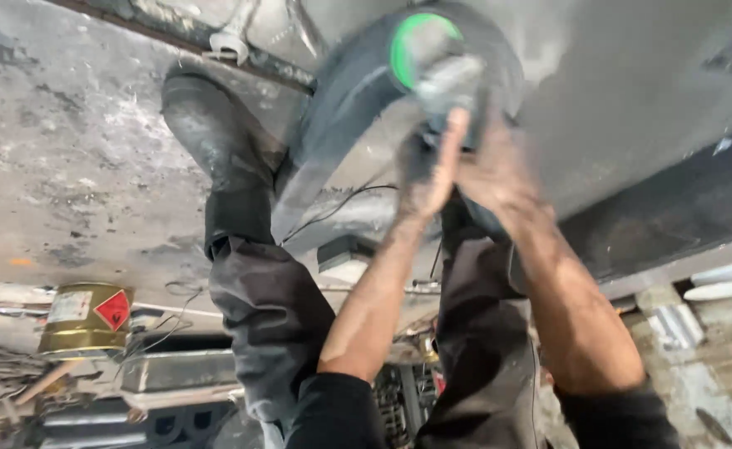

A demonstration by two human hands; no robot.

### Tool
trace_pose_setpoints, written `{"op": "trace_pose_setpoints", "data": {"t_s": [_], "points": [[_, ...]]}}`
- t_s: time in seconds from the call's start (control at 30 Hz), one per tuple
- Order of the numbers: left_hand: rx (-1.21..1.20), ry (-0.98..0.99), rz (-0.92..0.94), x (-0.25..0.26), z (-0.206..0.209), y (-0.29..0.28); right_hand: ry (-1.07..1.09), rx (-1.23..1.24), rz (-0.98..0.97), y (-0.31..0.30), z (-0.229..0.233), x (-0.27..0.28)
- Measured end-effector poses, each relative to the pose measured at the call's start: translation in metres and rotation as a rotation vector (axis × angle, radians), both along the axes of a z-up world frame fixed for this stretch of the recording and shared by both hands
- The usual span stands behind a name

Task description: Grinding the edges and surface of a large molded plastic part using a handheld angle grinder.

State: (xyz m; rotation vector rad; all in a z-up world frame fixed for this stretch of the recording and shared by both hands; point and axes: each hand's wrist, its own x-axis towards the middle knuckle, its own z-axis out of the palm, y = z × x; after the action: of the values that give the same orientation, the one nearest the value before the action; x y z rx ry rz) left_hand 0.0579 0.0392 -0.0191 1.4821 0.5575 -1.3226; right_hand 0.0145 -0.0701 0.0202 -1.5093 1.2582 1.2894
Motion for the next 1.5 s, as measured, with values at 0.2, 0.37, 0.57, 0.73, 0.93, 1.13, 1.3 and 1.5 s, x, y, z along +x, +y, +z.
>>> {"op": "trace_pose_setpoints", "data": {"t_s": [0.2,0.37,0.57,0.73,0.93,1.13,1.3,1.5], "points": [[-0.006,-0.152,-0.781,-0.021,-0.004,-0.015,-0.237,-0.224,-0.408,-0.002,-0.002,-0.059],[0.047,-0.047,-0.298,0.022,-0.008,0.022,0.147,0.004,-0.076,-0.013,0.029,0.081],[0.058,-0.047,-0.575,-0.018,-0.007,-0.025,-0.220,-0.240,-0.314,0.001,-0.007,-0.060],[0.115,-0.053,-0.955,-0.019,-0.006,-0.042,-0.167,-0.316,-0.523,0.001,-0.006,-0.076],[0.015,-0.119,-0.629,-0.009,-0.008,-0.017,-0.146,-0.186,-0.468,-0.017,0.011,-0.021],[0.065,-0.132,-0.893,-0.061,-0.008,-0.037,-0.113,-0.213,-0.642,0.018,-0.018,-0.134],[0.159,-0.079,-1.369,-0.091,0.010,-0.049,-0.211,-0.326,-0.853,0.050,-0.024,-0.193],[-0.596,-0.670,-1.021,-0.067,0.006,-0.018,-0.269,-0.224,-0.955,-0.006,0.021,-0.118]]}}
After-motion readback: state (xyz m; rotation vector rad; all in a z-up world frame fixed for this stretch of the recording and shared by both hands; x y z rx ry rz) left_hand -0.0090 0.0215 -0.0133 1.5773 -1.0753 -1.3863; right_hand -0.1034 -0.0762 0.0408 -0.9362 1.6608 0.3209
